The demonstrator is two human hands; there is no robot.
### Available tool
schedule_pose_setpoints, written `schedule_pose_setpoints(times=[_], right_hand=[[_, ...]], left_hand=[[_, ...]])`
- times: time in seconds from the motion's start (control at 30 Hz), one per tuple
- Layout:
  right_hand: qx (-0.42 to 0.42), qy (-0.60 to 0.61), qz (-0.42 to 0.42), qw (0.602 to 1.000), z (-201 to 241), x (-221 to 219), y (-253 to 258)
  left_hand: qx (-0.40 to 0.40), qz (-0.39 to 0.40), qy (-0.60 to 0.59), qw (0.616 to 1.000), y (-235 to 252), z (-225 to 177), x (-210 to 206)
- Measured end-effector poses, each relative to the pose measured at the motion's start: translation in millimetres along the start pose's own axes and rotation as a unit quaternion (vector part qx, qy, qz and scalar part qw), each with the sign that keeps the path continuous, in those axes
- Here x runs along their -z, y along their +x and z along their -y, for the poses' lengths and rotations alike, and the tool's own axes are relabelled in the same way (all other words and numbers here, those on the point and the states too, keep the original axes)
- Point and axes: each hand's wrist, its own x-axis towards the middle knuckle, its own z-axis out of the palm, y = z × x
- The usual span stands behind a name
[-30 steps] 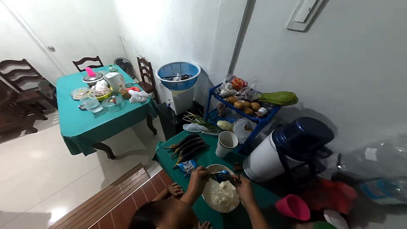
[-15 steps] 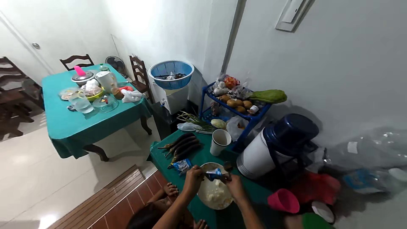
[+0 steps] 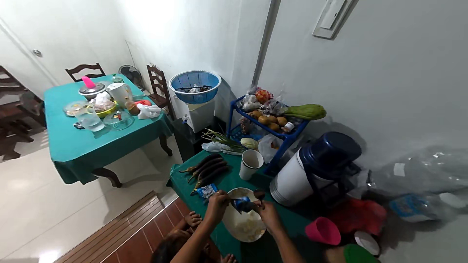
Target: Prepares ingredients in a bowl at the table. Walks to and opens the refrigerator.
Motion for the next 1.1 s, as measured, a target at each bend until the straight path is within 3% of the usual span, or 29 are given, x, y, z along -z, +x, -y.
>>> schedule_pose_setpoints(times=[0.1, 0.2, 0.57, 0.8, 0.93, 1.1], right_hand=[[-0.006, 0.023, -0.029, 0.999, -4.1, 3.1, 2.1], [-0.006, -0.014, -0.001, 1.000, 3.6, -4.2, -2.3], [0.016, 0.032, -0.062, 0.997, -2.7, 2.5, 3.5], [0.027, 0.032, -0.034, 0.999, 2.7, 0.0, 4.6], [0.051, 0.008, -0.020, 0.998, 3.7, -7.5, 3.9], [0.084, -0.001, -0.034, 0.996, 4.8, -8.9, 1.6]], left_hand=[[-0.007, 0.003, 0.001, 1.000, 0.1, 1.3, -1.2], [-0.007, 0.018, -0.008, 1.000, -3.4, -2.3, -12.6], [-0.003, -0.018, 0.003, 1.000, 3.0, -2.2, 3.4], [0.018, 0.168, -0.065, 0.984, 11.8, -4.7, 14.2], [-0.003, 0.181, 0.027, 0.983, 18.2, -14.0, 9.5], [-0.045, 0.146, 0.053, 0.987, 19.5, -20.7, 4.7]])
